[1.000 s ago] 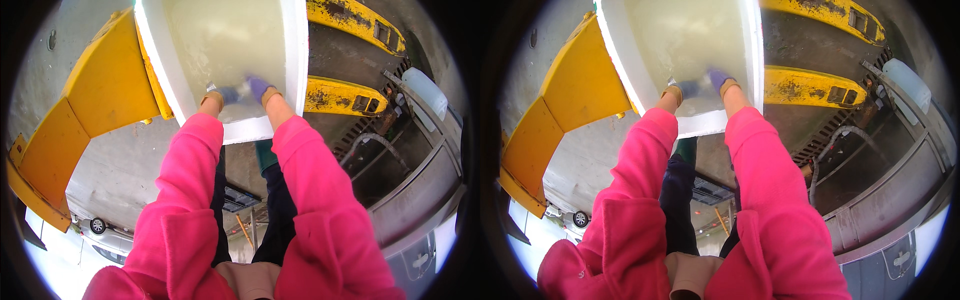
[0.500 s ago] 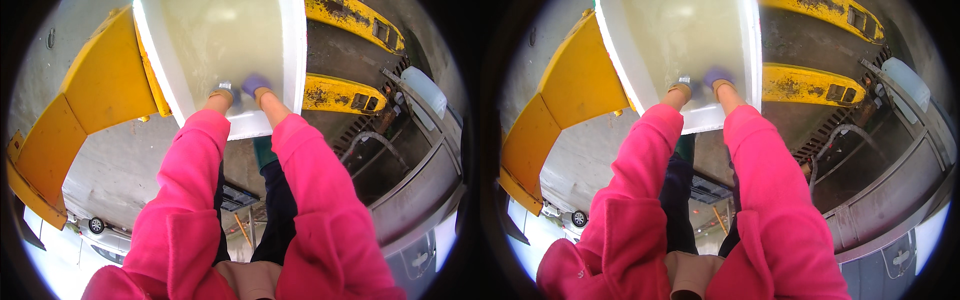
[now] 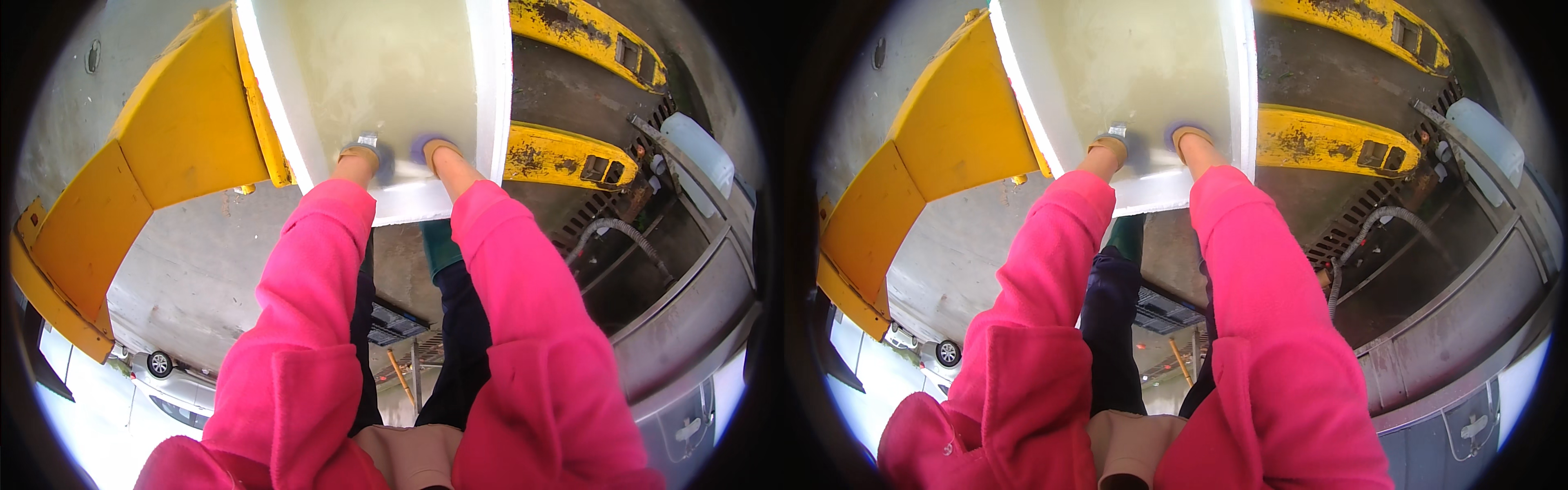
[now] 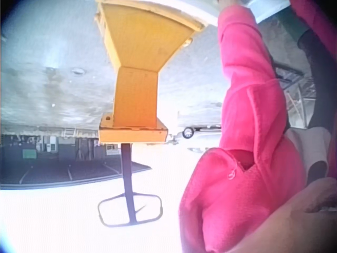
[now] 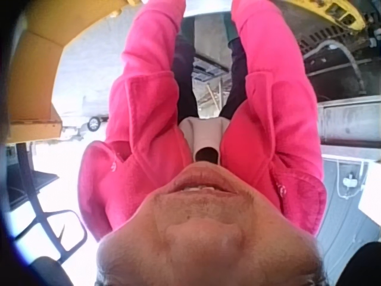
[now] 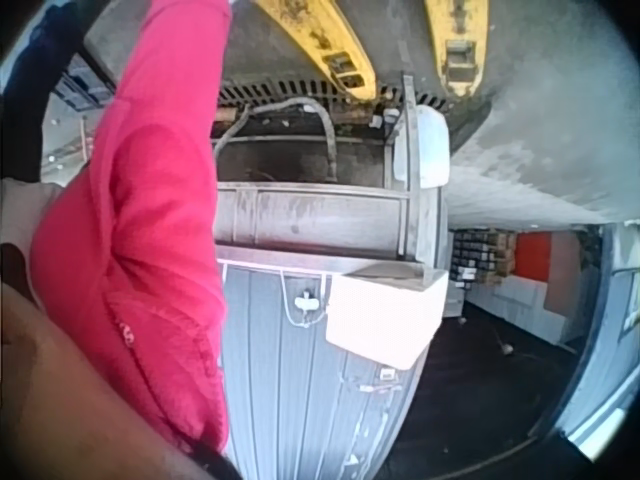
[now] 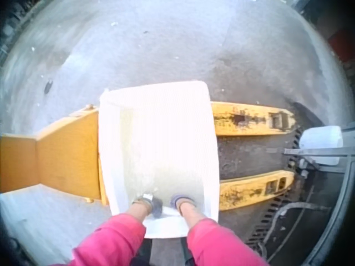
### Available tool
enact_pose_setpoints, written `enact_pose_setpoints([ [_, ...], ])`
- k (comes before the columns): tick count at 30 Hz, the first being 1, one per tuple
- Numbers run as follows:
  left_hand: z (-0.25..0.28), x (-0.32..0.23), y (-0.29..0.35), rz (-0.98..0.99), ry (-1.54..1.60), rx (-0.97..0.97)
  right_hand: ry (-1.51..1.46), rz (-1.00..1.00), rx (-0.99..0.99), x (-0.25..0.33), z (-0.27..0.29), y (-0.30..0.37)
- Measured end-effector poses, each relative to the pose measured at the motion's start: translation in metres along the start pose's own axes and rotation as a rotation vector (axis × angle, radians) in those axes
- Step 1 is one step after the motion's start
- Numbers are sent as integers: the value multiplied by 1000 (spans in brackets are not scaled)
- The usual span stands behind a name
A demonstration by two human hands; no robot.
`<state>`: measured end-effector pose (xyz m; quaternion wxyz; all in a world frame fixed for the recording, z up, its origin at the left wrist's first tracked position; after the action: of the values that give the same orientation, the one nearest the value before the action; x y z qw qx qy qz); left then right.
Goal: The person washes white cylindrical vegetable pieces in a metal bowl at a stainless steel sink, then transfers them into a white styrofoam box. They rinse the box and pour water from it into the sink, repeating the transfer and rinsing steps.
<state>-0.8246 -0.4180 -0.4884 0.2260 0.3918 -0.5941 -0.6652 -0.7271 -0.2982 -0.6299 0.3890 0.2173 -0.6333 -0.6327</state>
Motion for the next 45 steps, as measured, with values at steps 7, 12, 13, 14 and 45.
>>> enact_pose_setpoints([
  [7,34,-14,68,36,294,-166,-132,33,7,64,100,120],
  [12,43,-5,98,-72,942,-326,-757,305,-552,90,178,186],
  [13,39,-5,103,-166,1229,-336,-850,345,-571,92,187,192],
  [14,34,-6,107,-252,1515,-321,-942,384,-586,94,193,197],
  [45,-29,-15,178,-625,1957,-616,524,328,-220,246,225,35],
])
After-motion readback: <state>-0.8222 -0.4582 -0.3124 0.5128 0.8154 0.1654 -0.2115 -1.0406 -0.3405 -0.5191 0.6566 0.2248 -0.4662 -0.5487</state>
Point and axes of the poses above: each hand's wrist, its own y-axis away from the middle knuckle, its own z-axis out of the back of the hand, x = y × z, the point moved 6 cm from there along -y, towards the middle knuckle, and after that the axes turned 13 degrees about x, right-handed, at the moved point
